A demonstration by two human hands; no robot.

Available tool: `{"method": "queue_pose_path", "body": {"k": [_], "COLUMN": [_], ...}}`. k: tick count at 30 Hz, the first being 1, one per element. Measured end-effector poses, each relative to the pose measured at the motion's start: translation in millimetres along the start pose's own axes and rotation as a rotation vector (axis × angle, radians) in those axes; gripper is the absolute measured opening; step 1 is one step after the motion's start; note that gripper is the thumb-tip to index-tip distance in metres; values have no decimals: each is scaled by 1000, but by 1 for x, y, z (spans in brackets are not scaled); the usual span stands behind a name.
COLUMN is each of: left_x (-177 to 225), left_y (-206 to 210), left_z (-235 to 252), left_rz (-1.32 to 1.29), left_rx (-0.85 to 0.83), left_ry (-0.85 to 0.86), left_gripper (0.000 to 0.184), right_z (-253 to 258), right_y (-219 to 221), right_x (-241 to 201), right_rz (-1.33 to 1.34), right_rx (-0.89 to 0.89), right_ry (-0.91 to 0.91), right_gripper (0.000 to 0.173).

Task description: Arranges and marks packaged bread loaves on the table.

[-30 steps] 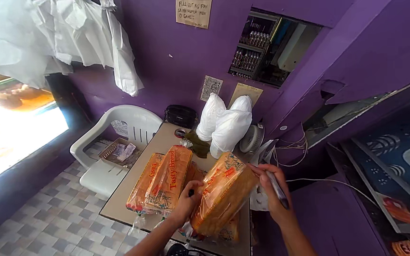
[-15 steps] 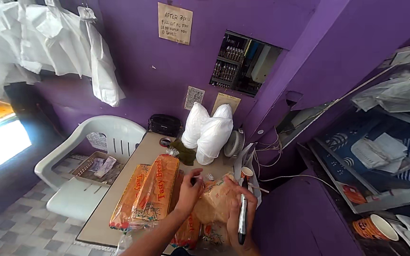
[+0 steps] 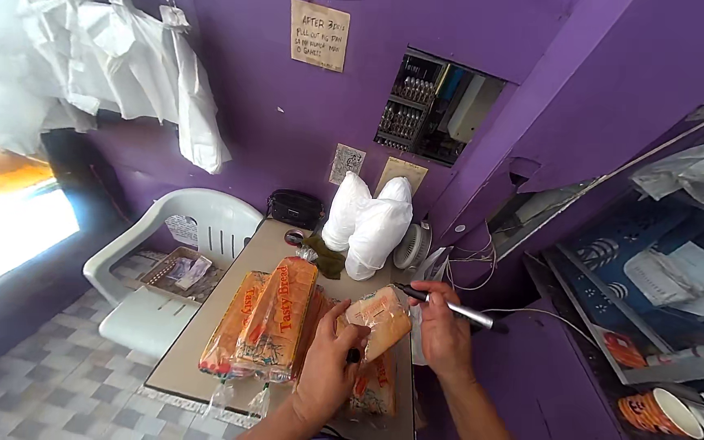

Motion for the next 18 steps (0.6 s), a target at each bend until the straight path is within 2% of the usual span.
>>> {"method": "queue_pose_path", "body": {"k": [4,6,9,12,18], "left_x": [0,0,0,-1,-1], "left_y": [-3,-3,-5,-5,-5], "left_z": [-3,-4,-5,-6,-6], "left_rz": [19,20,0,-14,-31], "left_rx": [8,8,15,7,-28], "left_ry": [-2,-1,-2,12,-5], "left_gripper": [16,15,14,15,16], "right_z": [24,25,24,20,18], "right_y": [6,11,14,18,25], "right_x": [16,27,31,32,32], "right_rz": [123,93,15,-65,-179], "right_rx": [-162,-192,-192,-220,-251], "right_ry": [222,268,221,189,177], "right_gripper": [17,9,3,9,9]}}
Point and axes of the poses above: each hand's wrist, its own z-axis towards the middle knuckle, its own y-axis out of the palm, x = y × z, the point moved 8 cm from there along z, towards the middle knuckle, and after that the axes turned 15 degrees about z, right-handed, at the moved point
